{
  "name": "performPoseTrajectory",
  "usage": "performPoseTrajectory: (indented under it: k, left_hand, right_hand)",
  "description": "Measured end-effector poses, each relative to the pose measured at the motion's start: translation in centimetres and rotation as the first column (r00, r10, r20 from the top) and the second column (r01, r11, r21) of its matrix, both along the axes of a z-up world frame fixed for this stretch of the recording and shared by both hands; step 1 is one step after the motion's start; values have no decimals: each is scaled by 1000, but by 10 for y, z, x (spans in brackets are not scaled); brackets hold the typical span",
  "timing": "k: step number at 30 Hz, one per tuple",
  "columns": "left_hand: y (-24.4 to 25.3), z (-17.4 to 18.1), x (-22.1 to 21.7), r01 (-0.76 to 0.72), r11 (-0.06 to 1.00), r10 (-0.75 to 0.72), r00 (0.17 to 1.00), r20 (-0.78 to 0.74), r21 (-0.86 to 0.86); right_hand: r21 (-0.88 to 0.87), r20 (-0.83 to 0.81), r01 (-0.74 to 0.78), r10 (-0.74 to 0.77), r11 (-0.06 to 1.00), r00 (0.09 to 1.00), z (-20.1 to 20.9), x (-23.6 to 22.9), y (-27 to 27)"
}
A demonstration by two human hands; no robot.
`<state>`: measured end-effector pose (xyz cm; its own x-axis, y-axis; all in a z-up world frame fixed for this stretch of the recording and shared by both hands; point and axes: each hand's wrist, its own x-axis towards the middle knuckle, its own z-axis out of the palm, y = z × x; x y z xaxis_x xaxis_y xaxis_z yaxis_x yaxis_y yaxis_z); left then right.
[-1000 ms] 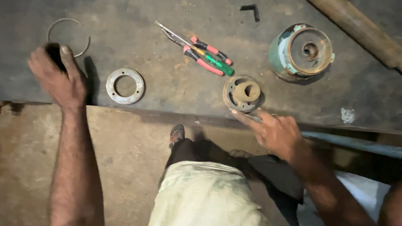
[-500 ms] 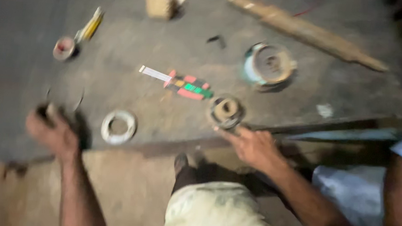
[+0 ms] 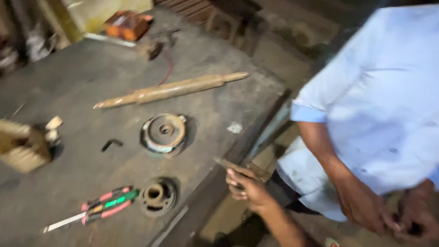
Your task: The person uses a chisel and hammer to chip away at a cylindrical metal component on a workbench. They repeatedly strike the tool to remove material from the part's surface while another person stands nearby.
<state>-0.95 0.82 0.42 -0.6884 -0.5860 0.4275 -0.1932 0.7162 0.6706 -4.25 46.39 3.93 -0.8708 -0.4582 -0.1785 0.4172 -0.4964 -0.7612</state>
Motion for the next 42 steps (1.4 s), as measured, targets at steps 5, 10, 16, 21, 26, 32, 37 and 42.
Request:
performPoseTrajectory:
  k: [5,10,16,21,26,32,37,42]
  left_hand:
    - [3,19,-5,260,964,-263,964,41,60]
    - [-13,17,19,423,899,-436,891,127,116]
    - [-7,35,-8,555,818,-573,808,135,150]
    - [26,39,-26,616,768,-639,754,152,177]
    - [61,48,-60,679,714,-699,707,112,171]
    - [115,53,-76,735,660,-749,659,68,157]
    - [130,59,-64,756,644,-765,639,81,116]
    - [168,66,-79,771,632,-775,628,68,76]
  right_hand:
    - [-100,372,304,-248,948,895,-18,26,-34]
    - [-2,278,393,-377,919,883,10,67,-63]
    - [44,335,509,-493,859,803,24,91,-98]
    - [-9,403,570,-519,822,754,-10,123,-111]
    - [-5,459,596,-528,803,715,-31,143,-83]
    - [96,491,618,-577,780,653,-32,146,-33]
    - [6,381,543,-504,839,775,-49,136,-15]
    - [-8,344,444,-414,896,842,-53,111,2]
